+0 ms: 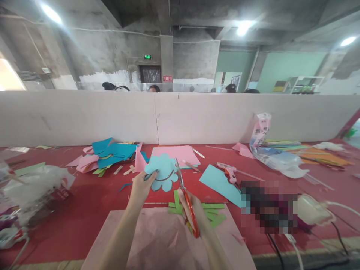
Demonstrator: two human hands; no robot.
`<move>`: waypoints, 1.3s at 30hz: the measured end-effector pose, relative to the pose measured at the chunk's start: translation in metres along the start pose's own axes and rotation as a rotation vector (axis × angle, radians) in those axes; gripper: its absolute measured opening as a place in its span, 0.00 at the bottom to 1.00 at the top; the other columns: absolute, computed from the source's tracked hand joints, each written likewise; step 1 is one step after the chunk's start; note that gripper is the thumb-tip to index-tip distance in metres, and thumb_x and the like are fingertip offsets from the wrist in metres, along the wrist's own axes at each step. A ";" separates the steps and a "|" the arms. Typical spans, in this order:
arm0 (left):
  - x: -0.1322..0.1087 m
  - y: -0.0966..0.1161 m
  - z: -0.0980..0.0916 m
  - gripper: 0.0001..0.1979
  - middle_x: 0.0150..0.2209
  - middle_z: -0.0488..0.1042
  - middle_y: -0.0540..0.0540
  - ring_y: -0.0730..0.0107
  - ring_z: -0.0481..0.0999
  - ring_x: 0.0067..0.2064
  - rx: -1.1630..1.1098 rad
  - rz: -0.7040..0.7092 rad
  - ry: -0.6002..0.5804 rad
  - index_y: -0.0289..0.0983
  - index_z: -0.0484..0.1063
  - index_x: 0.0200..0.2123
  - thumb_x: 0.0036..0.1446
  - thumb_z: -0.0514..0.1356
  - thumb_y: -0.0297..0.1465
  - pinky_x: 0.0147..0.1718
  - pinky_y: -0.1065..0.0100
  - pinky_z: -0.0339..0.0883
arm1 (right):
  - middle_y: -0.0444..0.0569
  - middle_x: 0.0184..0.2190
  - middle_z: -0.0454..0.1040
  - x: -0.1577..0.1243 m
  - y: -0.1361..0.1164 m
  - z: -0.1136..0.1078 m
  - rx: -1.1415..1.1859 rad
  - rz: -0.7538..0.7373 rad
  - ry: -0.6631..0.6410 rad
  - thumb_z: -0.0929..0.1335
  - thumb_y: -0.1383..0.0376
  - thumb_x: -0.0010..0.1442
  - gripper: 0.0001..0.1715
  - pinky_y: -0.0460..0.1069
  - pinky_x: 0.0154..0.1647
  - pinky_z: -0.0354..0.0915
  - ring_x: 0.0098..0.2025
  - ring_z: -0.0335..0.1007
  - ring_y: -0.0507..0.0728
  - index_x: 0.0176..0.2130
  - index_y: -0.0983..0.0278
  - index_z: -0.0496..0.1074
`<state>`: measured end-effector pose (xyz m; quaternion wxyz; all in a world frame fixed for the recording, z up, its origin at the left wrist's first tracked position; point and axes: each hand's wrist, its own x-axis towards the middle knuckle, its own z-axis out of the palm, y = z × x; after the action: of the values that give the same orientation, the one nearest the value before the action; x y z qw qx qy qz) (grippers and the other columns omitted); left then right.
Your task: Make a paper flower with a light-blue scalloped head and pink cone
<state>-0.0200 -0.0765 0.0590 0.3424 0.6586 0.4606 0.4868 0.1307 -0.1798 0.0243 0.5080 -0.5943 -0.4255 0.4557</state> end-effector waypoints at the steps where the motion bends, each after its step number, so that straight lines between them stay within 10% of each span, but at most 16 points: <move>1: 0.001 -0.001 -0.001 0.16 0.22 0.69 0.49 0.72 0.66 0.25 0.013 -0.001 -0.001 0.33 0.72 0.28 0.48 0.55 0.41 0.24 0.74 0.58 | 0.35 0.10 0.53 0.000 0.002 -0.001 -0.007 0.005 -0.003 0.60 0.45 0.53 0.24 0.41 0.10 0.53 0.10 0.50 0.46 0.26 0.63 0.59; 39: 0.012 -0.005 -0.010 0.18 0.23 0.70 0.48 0.70 0.67 0.26 -0.019 0.013 -0.067 0.32 0.73 0.27 0.47 0.55 0.42 0.24 0.73 0.57 | 0.36 0.13 0.51 -0.002 0.007 -0.018 -0.095 -0.054 -0.013 0.63 0.45 0.49 0.24 0.42 0.10 0.51 0.12 0.47 0.45 0.22 0.62 0.54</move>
<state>-0.0300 -0.0634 0.0615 0.3607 0.6742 0.4401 0.4708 0.1485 -0.1861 0.0190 0.4884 -0.6033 -0.4658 0.4250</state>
